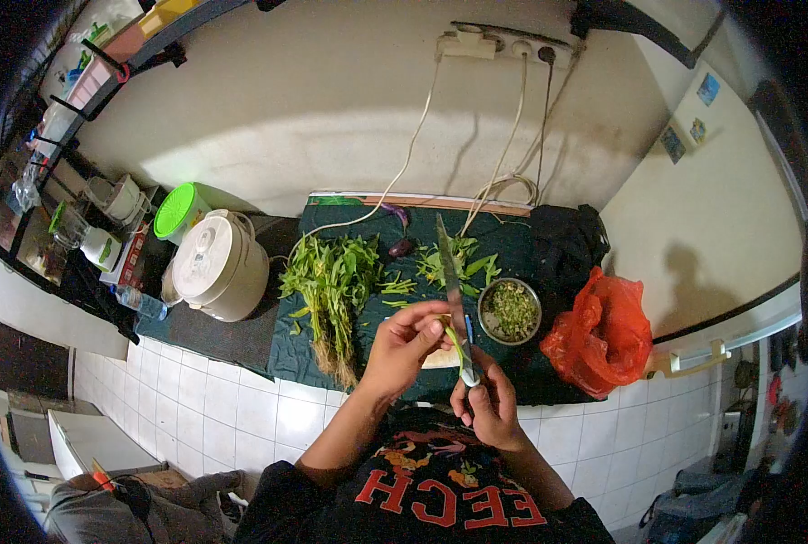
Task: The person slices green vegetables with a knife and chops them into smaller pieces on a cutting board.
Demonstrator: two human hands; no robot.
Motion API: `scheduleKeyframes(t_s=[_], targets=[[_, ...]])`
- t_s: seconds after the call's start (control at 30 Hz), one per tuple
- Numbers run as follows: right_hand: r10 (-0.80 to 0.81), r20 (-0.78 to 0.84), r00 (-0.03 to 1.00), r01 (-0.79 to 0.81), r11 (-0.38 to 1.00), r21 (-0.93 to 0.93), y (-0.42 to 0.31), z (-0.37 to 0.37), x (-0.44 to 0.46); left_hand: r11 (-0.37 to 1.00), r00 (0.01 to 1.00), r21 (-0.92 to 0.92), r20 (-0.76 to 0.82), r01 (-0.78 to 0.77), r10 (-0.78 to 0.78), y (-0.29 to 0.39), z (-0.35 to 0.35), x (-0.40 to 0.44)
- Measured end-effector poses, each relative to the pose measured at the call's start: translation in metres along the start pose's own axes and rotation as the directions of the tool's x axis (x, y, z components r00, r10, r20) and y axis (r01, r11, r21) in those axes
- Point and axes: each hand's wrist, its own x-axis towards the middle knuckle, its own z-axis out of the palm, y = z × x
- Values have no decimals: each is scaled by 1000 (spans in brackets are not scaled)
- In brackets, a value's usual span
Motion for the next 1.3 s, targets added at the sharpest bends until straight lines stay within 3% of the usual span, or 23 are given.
scheduleKeyframes(t_s=[0.03, 0.33, 0.57, 0.67, 0.83, 1.3], targets=[[15, -5, 1000, -15, 1000, -8, 1, 0, 0, 995, 998, -95, -51, 40, -45, 1, 2, 0], [18, 14, 1000, -17, 1000, -14, 1, 1, 4, 982, 1000, -185, 3, 20, -19, -10, -9, 1], [26, 1, 1000, -26, 999, -36, 5, -1, 2, 995, 999, -92, 28, -31, 34, -10, -6, 0], [38, 4, 999, -38, 998, -49, 5, -1, 2, 993, 1000, -116, -4, -4, 4, -5, -1, -1], [-32, 14, 999, 32, 997, -64, 9, 0, 2, 970, 996, -234, 71, 67, -51, -14, -8, -2], [36, 15, 999, -35, 997, -62, -3, 10, 6, 948, 996, -315, 94, 40, -11, -23, -16, -5]])
